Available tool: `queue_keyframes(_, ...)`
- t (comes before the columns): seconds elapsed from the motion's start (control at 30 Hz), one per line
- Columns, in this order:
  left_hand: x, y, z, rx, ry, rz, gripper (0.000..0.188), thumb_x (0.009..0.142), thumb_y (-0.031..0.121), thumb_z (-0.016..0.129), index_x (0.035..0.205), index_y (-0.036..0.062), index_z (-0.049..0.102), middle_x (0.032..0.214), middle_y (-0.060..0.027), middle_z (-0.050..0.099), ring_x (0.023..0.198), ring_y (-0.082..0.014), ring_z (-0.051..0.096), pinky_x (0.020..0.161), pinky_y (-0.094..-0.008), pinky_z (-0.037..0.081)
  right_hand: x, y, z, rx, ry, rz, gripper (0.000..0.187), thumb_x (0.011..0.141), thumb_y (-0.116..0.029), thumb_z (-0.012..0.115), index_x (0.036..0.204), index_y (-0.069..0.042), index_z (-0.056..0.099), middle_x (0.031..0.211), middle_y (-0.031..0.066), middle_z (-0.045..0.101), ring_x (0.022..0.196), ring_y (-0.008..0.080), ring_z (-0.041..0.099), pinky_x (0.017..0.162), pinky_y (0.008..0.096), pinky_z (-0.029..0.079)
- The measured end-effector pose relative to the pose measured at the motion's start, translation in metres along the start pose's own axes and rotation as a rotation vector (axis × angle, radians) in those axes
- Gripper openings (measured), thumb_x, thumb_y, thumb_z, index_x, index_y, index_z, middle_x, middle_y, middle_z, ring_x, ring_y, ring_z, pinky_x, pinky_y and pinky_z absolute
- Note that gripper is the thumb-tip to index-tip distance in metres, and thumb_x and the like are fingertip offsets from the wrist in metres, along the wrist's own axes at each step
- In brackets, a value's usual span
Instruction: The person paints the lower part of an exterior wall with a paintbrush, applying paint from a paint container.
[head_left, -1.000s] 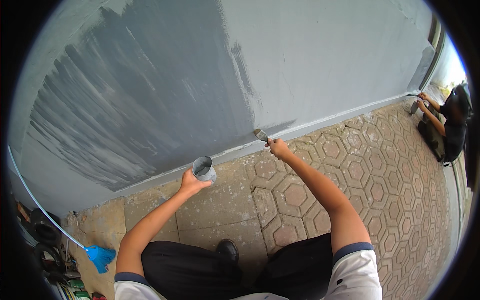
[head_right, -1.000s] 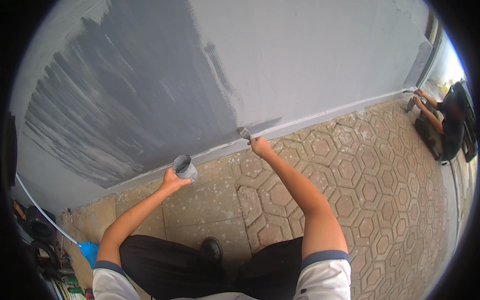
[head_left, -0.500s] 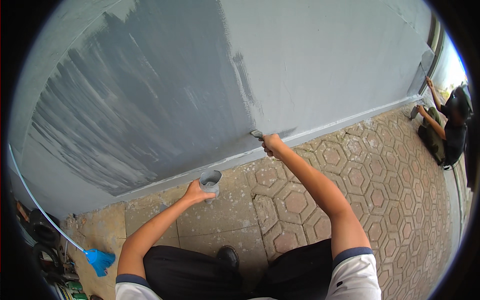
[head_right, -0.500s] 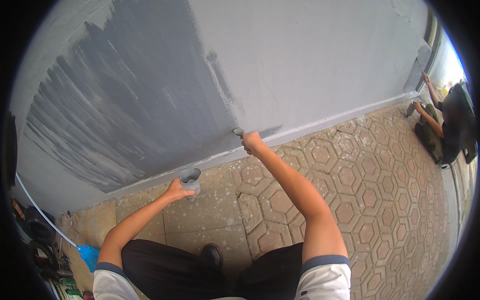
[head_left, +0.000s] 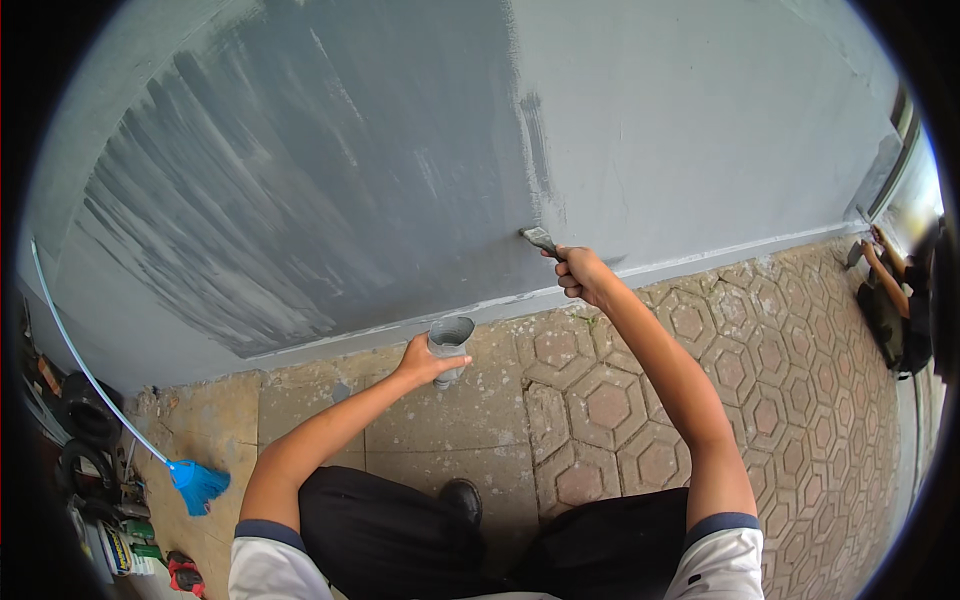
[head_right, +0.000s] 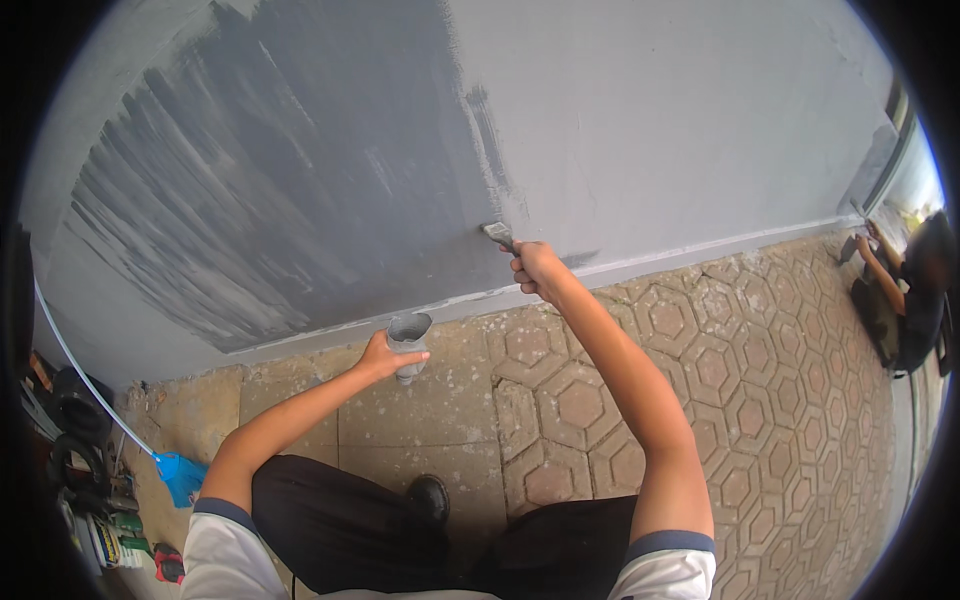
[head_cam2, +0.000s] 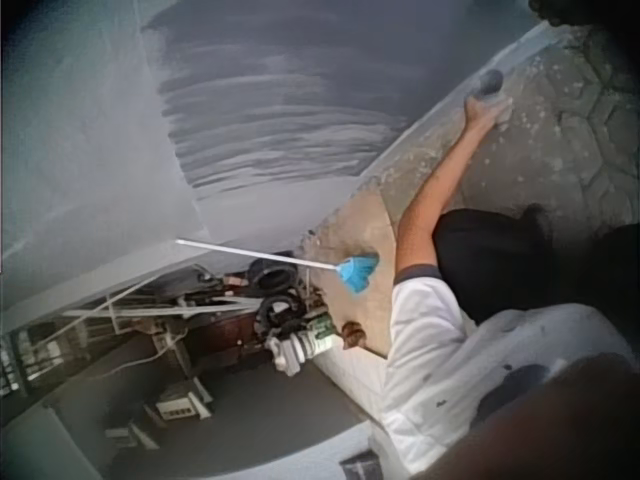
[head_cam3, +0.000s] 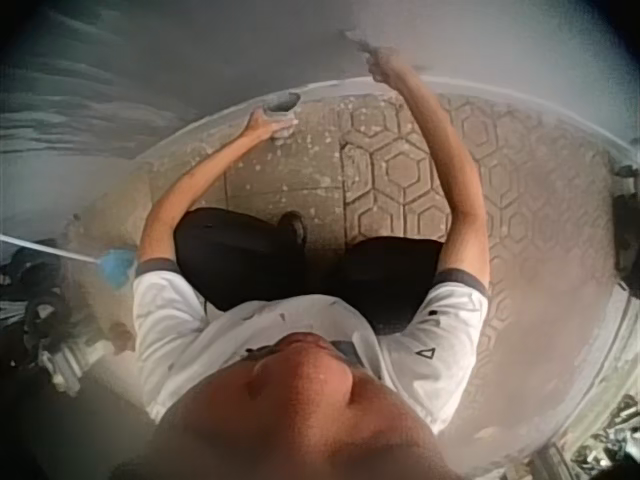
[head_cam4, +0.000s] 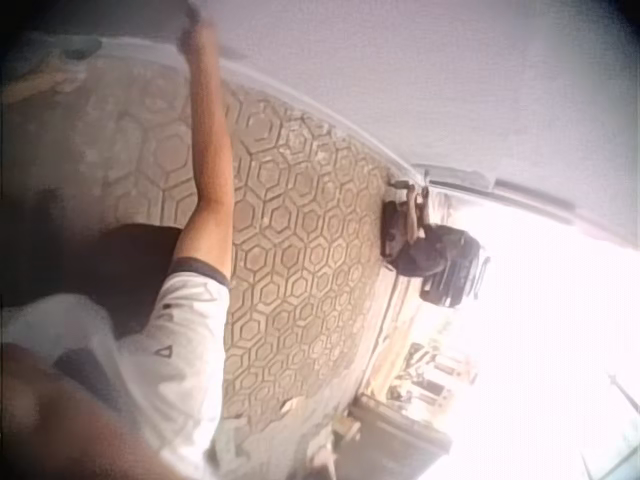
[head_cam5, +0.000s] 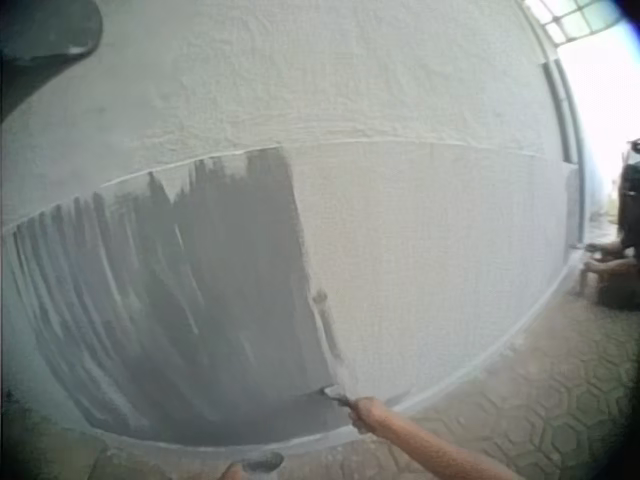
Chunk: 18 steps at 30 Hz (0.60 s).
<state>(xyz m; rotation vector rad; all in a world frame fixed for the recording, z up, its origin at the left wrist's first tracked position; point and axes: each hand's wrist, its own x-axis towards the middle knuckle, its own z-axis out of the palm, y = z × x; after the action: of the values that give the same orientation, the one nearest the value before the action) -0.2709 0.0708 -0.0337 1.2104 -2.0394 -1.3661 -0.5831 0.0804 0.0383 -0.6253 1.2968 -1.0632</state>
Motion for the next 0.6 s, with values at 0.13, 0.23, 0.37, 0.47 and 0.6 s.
queue_keyframes(0.13,-0.002,0.0,-0.004,0.134,0.055,0.065,0.051,0.064,0.026,0.08,0.103,-0.001,0.06,0.099,-0.0108,0.065,0.092,-0.0186,0.061,0.085,-0.0317,0.046,-0.002,-0.002,-0.005,0.033,-0.045,0.037,0.028,0.097,-0.026,0.032,0.105,-0.01,0.053,0.059,-0.0052,0.032,0.042,0.0061,0.022,0.037,0.0239,0.019)
queue_keyframes(0.23,-0.004,0.0,-0.007,0.182,0.059,0.019,0.051,0.063,0.027,0.08,0.101,-0.0019,0.061,0.099,-0.0127,0.065,0.092,-0.02,0.061,0.086,-0.0321,0.046,-0.004,0.001,-0.001,0.033,-0.031,0.033,0.028,0.097,-0.025,0.03,0.106,-0.011,0.053,0.059,-0.0055,0.031,0.042,0.0061,0.02,0.038,0.0236,0.018)
queue_keyframes(0.37,-0.005,-0.001,-0.006,0.222,0.121,0.087,0.053,0.06,0.032,0.079,0.098,-0.0003,0.063,0.096,-0.0132,0.066,0.09,-0.0228,0.064,0.084,-0.0334,0.047,-0.006,0.0,-0.002,0.049,-0.035,0.043,0.029,0.097,-0.025,0.029,0.107,-0.011,0.053,0.059,-0.0057,0.031,0.043,0.0059,0.02,0.038,0.0231,0.017)
queue_keyframes(0.47,-0.007,0.005,-0.006,0.236,0.114,0.118,0.052,0.059,0.031,0.079,0.097,-0.0005,0.063,0.096,-0.0135,0.066,0.09,-0.0229,0.064,0.084,-0.0337,0.047,-0.005,0.002,-0.003,0.064,-0.047,0.047,0.029,0.097,-0.024,0.029,0.107,-0.011,0.053,0.059,-0.0059,0.03,0.043,0.0059,0.02,0.038,0.023,0.017)
queue_keyframes(0.6,-0.005,0.01,-0.007,0.268,0.075,0.162,0.051,0.059,0.029,0.078,0.098,-0.0007,0.062,0.095,-0.0137,0.066,0.09,-0.023,0.064,0.084,-0.0342,0.047,-0.006,0.003,-0.005,0.096,-0.05,0.064,0.029,0.097,-0.024,0.029,0.107,-0.012,0.053,0.058,-0.0062,0.03,0.043,0.0061,0.02,0.039,0.0229,0.016)
